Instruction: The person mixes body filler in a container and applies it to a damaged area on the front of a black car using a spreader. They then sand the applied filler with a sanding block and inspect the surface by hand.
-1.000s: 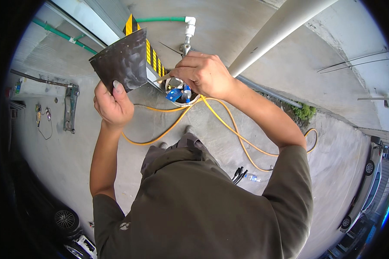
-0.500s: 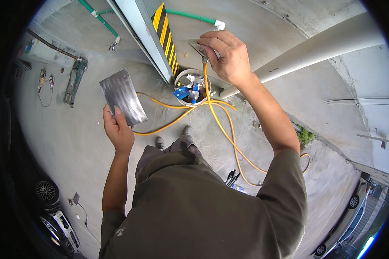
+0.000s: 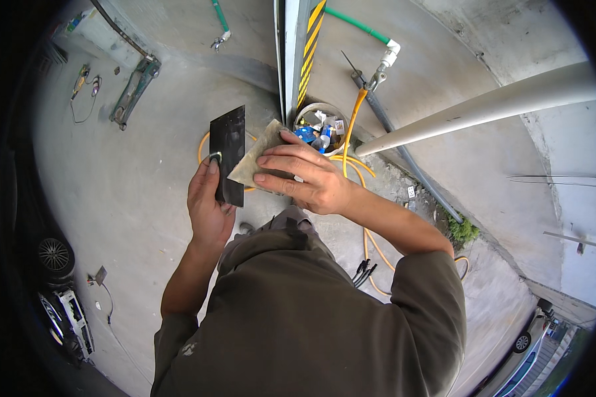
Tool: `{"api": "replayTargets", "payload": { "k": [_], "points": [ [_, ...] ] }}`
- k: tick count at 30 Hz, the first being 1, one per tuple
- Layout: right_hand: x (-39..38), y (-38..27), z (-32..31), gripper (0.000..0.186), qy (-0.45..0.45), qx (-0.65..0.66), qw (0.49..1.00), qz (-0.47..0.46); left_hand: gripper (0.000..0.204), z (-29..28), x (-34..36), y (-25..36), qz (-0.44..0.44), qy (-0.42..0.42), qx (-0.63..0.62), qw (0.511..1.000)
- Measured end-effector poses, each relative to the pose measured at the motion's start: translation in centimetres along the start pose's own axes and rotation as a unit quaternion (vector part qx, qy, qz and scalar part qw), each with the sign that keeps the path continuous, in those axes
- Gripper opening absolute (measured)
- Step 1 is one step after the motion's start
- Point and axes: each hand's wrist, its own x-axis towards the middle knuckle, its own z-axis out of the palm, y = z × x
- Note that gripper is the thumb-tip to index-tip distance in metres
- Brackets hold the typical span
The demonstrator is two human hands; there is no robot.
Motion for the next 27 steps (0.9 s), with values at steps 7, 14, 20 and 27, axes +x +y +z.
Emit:
{"api": "replayTargets", "payload": {
  "k": [7,14,20,27],
  "points": [
    [3.1,-4.1,5.9,0.026,-0.033,-0.051,0.959,0.276,0.033,-8.6,-6.3,4.0,0.086,0.001,0.041,0.995],
    [8.1,-12.4,18.9,0.029,0.120,0.386,0.797,0.449,0.032,-14.0,-11.7,6.3,0.078,0.044,-0.025,0.996],
    [12.4,-12.8,18.5,0.035,-0.040,0.140,0.908,0.394,0.035,-19.6,-15.9,9.1,0.198,0.065,0.173,0.963],
    [12.3,-14.9,21.5,0.048,-0.302,0.060,0.929,0.206,0.034,-20.8,-17.3,8.2,0.234,0.218,0.204,0.925]
  ]
}}
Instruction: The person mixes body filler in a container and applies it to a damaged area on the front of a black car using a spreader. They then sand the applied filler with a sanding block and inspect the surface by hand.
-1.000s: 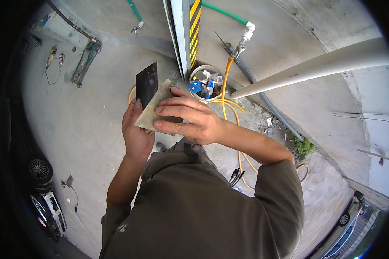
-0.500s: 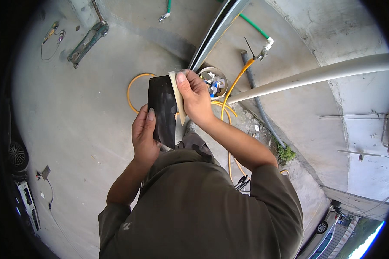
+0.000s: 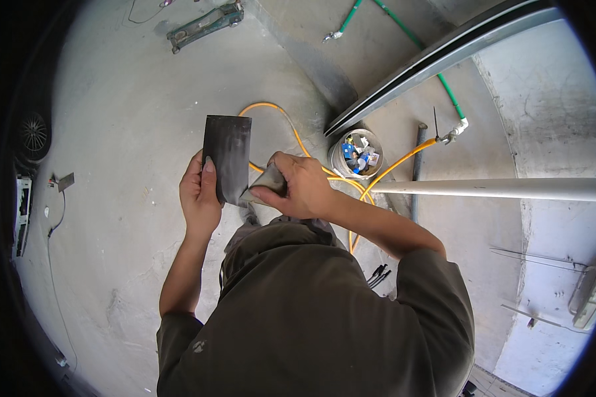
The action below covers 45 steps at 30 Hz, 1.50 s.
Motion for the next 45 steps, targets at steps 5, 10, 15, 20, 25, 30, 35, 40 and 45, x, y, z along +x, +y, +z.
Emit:
{"api": "replayTargets", "payload": {
  "k": [5,10,15,20,25,30,35,40,45],
  "points": [
    [2.9,4.5,-4.0,0.031,0.054,0.344,0.935,0.063,0.035,0.1,-2.0,0.7,-0.041,-0.064,0.117,0.990],
    [3.2,9.7,-6.5,0.031,-0.040,0.337,0.940,0.035,0.066,6.0,-2.4,1.7,-0.070,-0.130,-0.092,0.985],
    [0.1,13.0,-8.6,0.040,0.085,0.155,0.984,-0.033,0.109,14.0,-1.6,1.9,-0.148,-0.118,-0.271,0.944],
    [-2.3,15.3,-11.1,0.043,0.140,0.141,0.980,-0.018,0.112,20.6,-1.4,1.6,-0.096,-0.120,-0.259,0.953],
    [-5.2,15.9,-9.8,0.043,0.143,0.232,0.960,-0.059,0.107,24.5,-0.1,1.7,-0.056,-0.129,-0.212,0.967],
    [-7.5,16.3,-8.9,0.046,0.122,0.278,0.951,-0.062,0.087,26.4,0.9,1.0,-0.037,-0.115,-0.125,0.985],
    [-8.7,16.0,-11.1,0.043,0.073,0.286,0.954,-0.058,0.080,27.7,1.3,0.2,-0.026,-0.066,-0.133,0.989],
    [-7.5,17.6,-14.3,0.044,0.082,0.344,0.935,0.028,0.081,28.7,0.9,0.2,-0.041,-0.087,-0.158,0.983],
    [-7.8,17.7,-12.3,0.047,0.037,0.284,0.955,-0.081,0.078,28.9,0.9,0.0,-0.037,-0.051,-0.158,0.985]
  ]
}}
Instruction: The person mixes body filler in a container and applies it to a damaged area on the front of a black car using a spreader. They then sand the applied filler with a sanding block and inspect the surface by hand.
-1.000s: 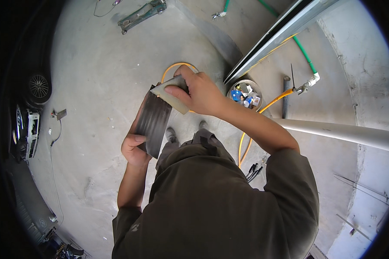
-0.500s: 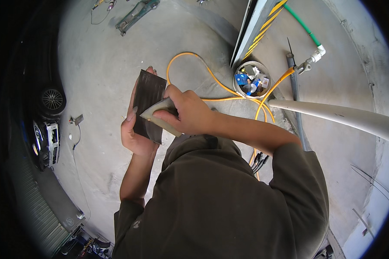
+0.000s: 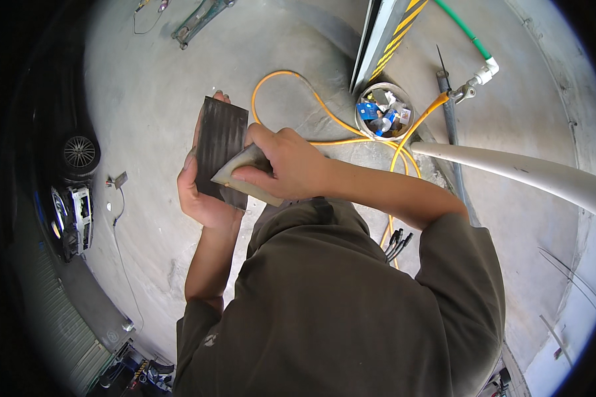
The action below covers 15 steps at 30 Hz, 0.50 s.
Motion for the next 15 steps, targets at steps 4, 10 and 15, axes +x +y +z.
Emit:
{"api": "replayTargets", "payload": {
  "k": [4,10,15],
  "points": [
    [-1.6,0.2,2.3,0.045,0.029,0.020,0.999,-0.009,0.074,-0.4,0.3,-0.3,0.037,0.080,0.006,0.996],
    [-0.2,-0.8,0.7,0.040,-0.061,0.006,0.998,0.004,0.076,-1.2,0.3,0.1,0.074,0.089,-0.019,0.993],
    [0.7,-0.7,0.4,0.041,0.009,0.040,0.998,0.040,0.081,-1.3,-0.7,0.4,0.074,0.030,-0.095,0.992]
  ]
}}
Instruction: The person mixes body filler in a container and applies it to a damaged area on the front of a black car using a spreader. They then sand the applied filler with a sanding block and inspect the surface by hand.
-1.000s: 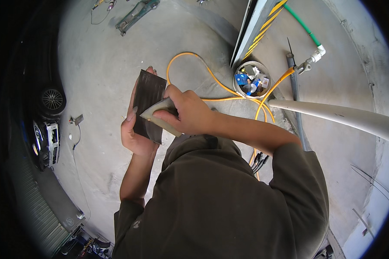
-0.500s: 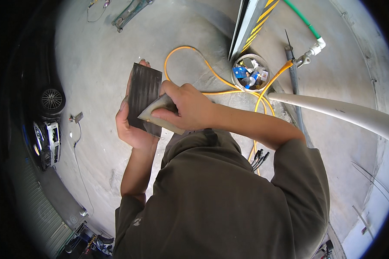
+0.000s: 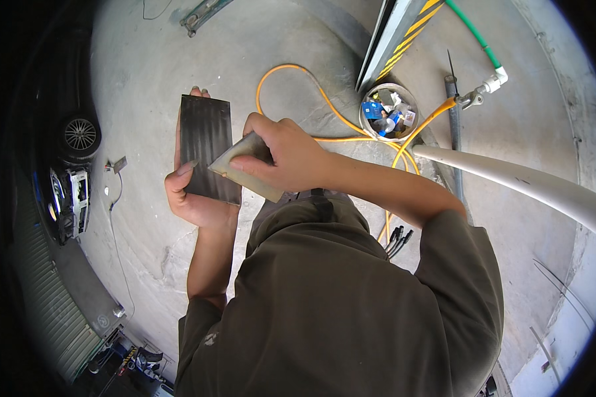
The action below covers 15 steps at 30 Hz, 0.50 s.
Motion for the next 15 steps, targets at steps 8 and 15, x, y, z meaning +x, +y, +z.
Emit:
{"api": "replayTargets", "payload": {
  "k": [8,15],
  "points": [
    [-1.3,-0.1,-2.4,0.041,-0.077,-0.001,0.997,-0.007,0.086,-0.7,0.1,0.5,0.000,0.072,0.067,0.995],
    [2.2,-0.7,-11.6,0.035,-0.058,-0.229,0.962,-0.137,0.089,-2.1,-0.4,2.6,-0.171,-0.149,0.224,0.948]
  ]
}}
